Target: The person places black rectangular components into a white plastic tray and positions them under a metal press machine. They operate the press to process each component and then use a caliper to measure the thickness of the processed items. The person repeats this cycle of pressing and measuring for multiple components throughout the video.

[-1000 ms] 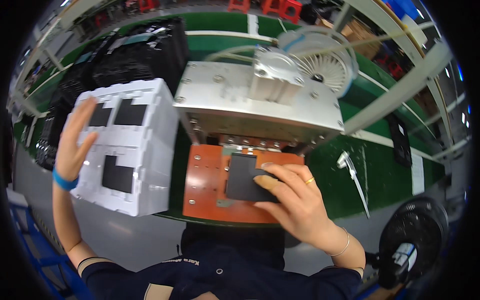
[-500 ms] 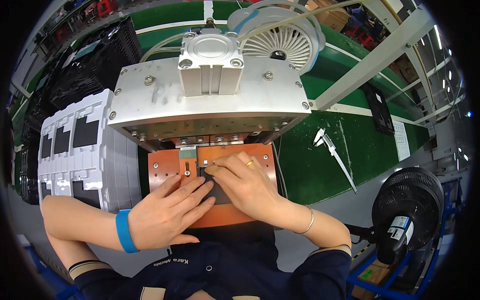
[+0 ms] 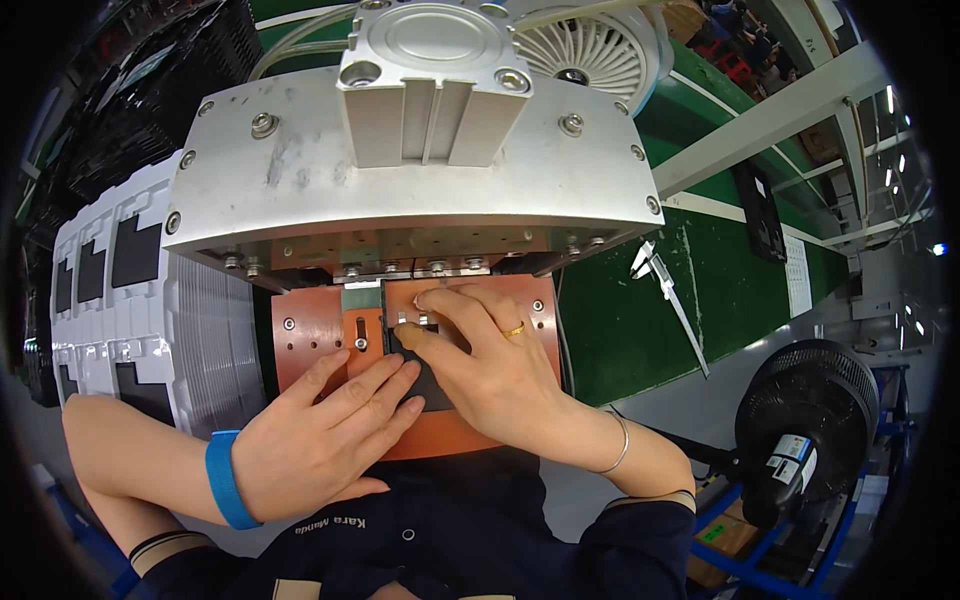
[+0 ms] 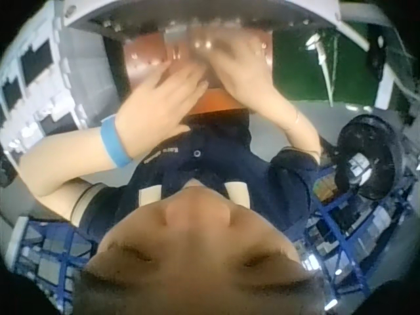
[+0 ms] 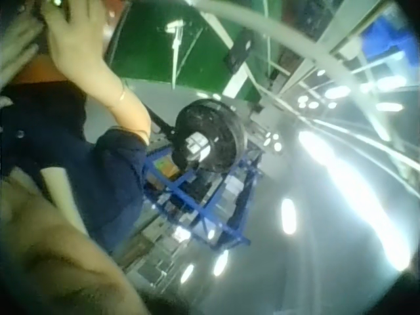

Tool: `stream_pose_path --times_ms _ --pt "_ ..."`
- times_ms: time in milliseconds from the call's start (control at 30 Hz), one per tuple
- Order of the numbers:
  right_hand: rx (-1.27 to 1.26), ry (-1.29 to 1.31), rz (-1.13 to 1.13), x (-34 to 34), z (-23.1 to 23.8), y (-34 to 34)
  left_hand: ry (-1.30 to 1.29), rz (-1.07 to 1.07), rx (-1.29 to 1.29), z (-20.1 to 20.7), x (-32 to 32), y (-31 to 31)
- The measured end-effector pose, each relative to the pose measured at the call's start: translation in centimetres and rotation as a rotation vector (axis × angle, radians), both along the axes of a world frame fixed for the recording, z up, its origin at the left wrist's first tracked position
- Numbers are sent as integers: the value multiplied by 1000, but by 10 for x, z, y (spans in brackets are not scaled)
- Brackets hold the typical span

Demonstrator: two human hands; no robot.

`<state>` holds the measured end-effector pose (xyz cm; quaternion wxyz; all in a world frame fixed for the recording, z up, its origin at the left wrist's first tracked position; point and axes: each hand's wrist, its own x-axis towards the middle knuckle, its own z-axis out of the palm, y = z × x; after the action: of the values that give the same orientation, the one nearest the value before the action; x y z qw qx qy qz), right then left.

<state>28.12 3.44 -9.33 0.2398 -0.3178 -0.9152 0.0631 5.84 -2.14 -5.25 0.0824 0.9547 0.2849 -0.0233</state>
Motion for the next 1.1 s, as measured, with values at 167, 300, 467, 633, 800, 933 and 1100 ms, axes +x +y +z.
stream_pose_path --times_ms 167,300,467,633,800,933,1100 --pt "-37 9 -42 -6 2 1 -17 -2 -21 1 0 3" --pt "-87 121 -75 4 4 -4 -8 4 -37 2 -2 2" --pt "-231 52 -60 32 10 -28 -13 0 -65 2 -3 6" --pt "-198 89 -43 26 7 -9 -67 55 -73 1 -7 20" --pt "-178 118 -24 22 6 7 -136 100 -54 -5 -10 33" --pt "-187 119 -27 22 5 7 -136 104 -91 -6 -10 34" --pt "-175 119 -6 22 7 9 -128 110 -129 -4 -10 34"
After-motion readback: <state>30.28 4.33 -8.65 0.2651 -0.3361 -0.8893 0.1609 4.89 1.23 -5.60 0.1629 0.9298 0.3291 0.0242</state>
